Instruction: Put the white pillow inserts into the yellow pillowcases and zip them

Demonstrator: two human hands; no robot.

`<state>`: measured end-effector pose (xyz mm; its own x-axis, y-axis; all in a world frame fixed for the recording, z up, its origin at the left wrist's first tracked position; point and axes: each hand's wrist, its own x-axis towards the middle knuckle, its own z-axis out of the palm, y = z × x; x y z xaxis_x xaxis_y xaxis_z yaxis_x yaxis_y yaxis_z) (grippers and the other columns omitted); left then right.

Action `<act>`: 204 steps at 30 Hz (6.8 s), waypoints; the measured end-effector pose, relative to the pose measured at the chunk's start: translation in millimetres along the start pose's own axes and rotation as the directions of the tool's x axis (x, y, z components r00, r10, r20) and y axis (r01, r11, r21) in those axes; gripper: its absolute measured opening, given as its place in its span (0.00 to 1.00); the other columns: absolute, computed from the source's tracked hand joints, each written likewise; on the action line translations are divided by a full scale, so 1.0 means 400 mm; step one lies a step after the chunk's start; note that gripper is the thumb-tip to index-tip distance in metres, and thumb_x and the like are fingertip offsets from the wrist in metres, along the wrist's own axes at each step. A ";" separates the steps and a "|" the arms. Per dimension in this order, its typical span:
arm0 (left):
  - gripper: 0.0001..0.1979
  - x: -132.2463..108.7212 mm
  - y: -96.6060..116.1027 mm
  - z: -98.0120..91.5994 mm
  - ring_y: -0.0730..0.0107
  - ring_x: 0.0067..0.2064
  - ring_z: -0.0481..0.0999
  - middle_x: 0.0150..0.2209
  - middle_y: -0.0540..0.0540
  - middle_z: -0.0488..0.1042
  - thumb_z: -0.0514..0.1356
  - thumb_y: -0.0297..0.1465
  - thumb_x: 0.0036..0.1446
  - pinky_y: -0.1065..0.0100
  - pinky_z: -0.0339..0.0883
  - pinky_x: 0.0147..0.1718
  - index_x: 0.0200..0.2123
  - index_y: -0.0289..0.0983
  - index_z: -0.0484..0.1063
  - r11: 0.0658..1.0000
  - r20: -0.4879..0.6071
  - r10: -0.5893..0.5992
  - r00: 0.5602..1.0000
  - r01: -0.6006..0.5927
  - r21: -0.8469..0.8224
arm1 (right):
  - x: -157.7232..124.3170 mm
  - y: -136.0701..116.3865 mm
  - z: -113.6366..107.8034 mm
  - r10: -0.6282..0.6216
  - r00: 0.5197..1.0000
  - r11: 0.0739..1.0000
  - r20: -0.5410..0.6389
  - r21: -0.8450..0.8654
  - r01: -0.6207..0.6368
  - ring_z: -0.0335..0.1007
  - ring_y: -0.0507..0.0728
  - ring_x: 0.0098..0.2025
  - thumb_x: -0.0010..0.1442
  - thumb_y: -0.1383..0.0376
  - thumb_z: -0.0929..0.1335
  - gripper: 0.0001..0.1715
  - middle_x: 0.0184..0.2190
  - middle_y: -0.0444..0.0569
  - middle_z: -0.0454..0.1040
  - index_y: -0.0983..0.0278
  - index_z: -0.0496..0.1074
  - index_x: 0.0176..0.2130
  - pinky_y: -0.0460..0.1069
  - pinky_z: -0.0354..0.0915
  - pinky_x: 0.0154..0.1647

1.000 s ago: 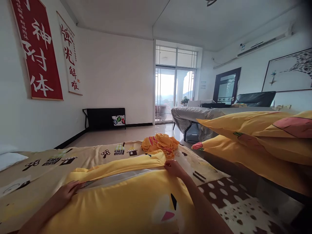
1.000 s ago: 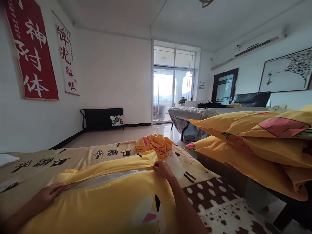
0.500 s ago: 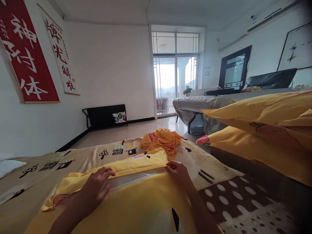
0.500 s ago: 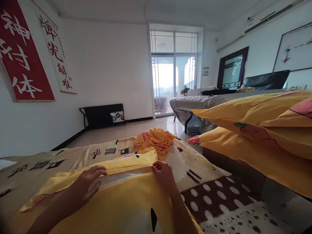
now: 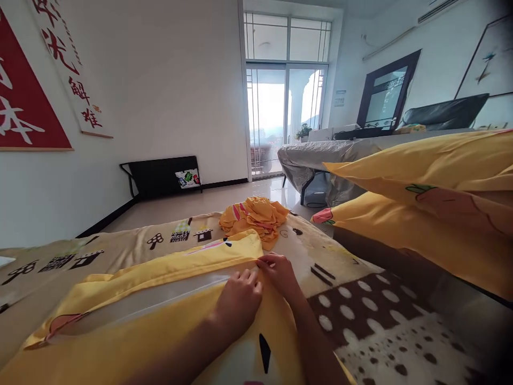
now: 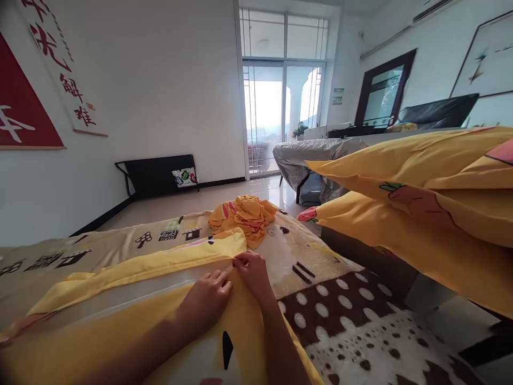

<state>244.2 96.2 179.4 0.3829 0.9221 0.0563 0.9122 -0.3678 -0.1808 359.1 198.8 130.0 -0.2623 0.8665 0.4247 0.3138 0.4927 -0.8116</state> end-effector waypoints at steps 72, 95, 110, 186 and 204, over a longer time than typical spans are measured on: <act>0.11 0.025 -0.104 0.188 0.78 0.21 0.56 0.18 0.55 0.61 0.61 0.37 0.49 0.73 0.48 0.21 0.26 0.34 0.70 -0.169 -0.016 -0.393 0.920 -0.089 -0.982 | -0.030 -0.047 0.012 0.107 0.959 0.975 0.262 -0.219 -0.049 0.64 0.50 0.27 0.51 0.69 0.68 0.05 0.25 0.44 0.72 0.65 0.75 0.29 0.45 0.59 0.31; 0.10 0.013 -0.082 0.173 0.72 0.27 0.63 0.24 0.50 0.67 0.56 0.35 0.54 0.71 0.56 0.27 0.26 0.36 0.71 0.164 -0.122 -0.504 0.855 -0.044 -0.985 | -0.024 -0.027 0.015 0.149 0.948 0.989 0.282 -0.034 -0.146 0.60 0.51 0.26 0.48 0.61 0.64 0.08 0.20 0.42 0.66 0.64 0.68 0.23 0.45 0.55 0.27; 0.09 0.005 -0.065 0.035 0.65 0.34 0.72 0.31 0.46 0.75 0.51 0.31 0.60 0.67 0.58 0.33 0.30 0.39 0.68 0.792 -0.281 -0.408 0.868 0.183 -0.583 | -0.033 -0.063 -0.018 0.003 0.992 0.998 0.124 0.068 -0.012 0.61 0.51 0.29 0.52 0.62 0.65 0.07 0.24 0.42 0.67 0.63 0.68 0.27 0.46 0.57 0.32; 0.11 -0.121 -0.135 0.053 0.64 0.35 0.72 0.30 0.47 0.75 0.48 0.25 0.61 0.62 0.60 0.37 0.30 0.37 0.68 0.976 -0.518 -0.210 0.829 0.149 -0.156 | -0.067 -0.094 0.087 -0.511 0.855 0.831 0.087 -0.206 0.517 0.67 0.52 0.37 0.60 0.73 0.67 0.14 0.33 0.39 0.77 0.55 0.76 0.38 0.51 0.52 0.43; 0.11 -0.198 -0.177 0.021 0.62 0.42 0.72 0.36 0.46 0.76 0.49 0.27 0.60 0.59 0.60 0.42 0.29 0.38 0.68 0.949 -0.544 -0.312 0.779 0.234 -0.209 | -0.065 -0.118 0.048 -0.461 0.883 0.841 0.089 -0.274 0.466 0.69 0.53 0.38 0.61 0.72 0.65 0.11 0.34 0.41 0.78 0.59 0.75 0.34 0.51 0.55 0.43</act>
<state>147.9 50.1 179.5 0.0930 0.7677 0.6341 0.9863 -0.1584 0.0470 333.7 151.7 149.6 -0.4571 0.5313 0.7133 0.3916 0.8403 -0.3749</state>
